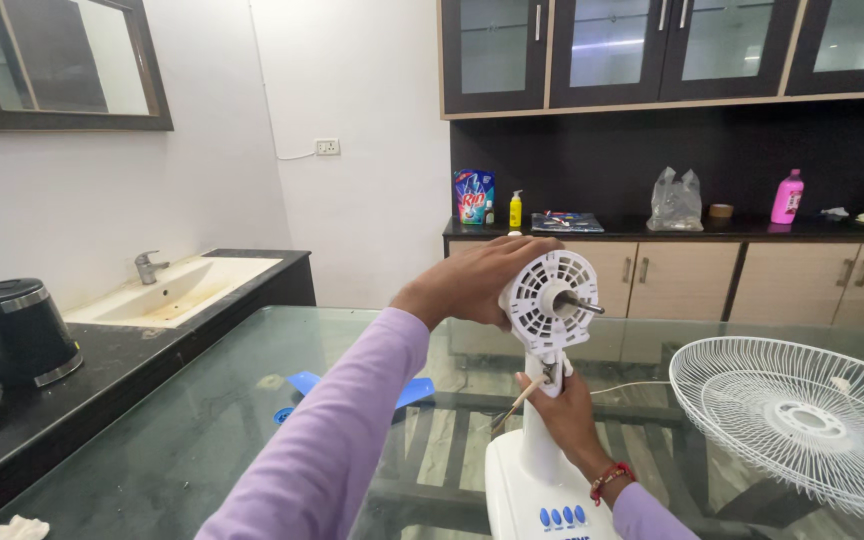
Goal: The person uses a screwdriver to loosen and remove screws from the rear motor housing of a white table fan. They detach the housing, set it aside, and then repeatedly loosen and tighten the same screws without fully reassembling the fan.
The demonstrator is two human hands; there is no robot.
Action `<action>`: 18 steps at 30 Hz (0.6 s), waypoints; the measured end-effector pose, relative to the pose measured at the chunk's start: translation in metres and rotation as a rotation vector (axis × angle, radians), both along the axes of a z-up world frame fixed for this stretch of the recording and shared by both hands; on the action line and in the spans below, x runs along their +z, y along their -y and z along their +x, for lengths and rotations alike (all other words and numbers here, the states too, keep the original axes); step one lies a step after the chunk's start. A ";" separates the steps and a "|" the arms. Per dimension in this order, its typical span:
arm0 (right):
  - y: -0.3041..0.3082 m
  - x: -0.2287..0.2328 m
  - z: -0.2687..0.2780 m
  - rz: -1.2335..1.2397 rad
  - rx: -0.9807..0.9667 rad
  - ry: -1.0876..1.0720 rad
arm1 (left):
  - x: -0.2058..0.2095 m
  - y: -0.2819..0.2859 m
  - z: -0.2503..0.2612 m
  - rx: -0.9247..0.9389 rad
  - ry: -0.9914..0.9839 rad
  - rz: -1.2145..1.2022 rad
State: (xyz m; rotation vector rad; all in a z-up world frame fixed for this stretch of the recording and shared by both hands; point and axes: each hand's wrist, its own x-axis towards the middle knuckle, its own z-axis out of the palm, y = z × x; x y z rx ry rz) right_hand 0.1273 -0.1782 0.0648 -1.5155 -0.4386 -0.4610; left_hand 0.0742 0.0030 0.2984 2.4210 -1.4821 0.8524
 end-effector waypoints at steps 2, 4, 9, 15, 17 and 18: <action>0.000 0.000 0.000 -0.027 -0.040 -0.010 | 0.004 0.001 -0.001 0.047 -0.011 0.006; -0.001 0.000 -0.002 -0.037 -0.062 -0.026 | 0.008 0.003 -0.003 0.073 -0.026 0.018; -0.008 0.000 -0.017 0.027 -0.032 -0.038 | 0.012 0.003 -0.006 0.159 -0.133 0.073; -0.016 0.001 -0.034 0.105 -0.036 -0.084 | 0.003 0.006 -0.002 -0.045 -0.076 0.017; -0.017 0.003 -0.037 0.085 -0.045 -0.048 | 0.002 0.005 -0.002 -0.027 -0.098 0.025; -0.016 0.004 -0.038 0.074 -0.053 -0.030 | 0.001 0.005 -0.001 -0.020 -0.109 0.028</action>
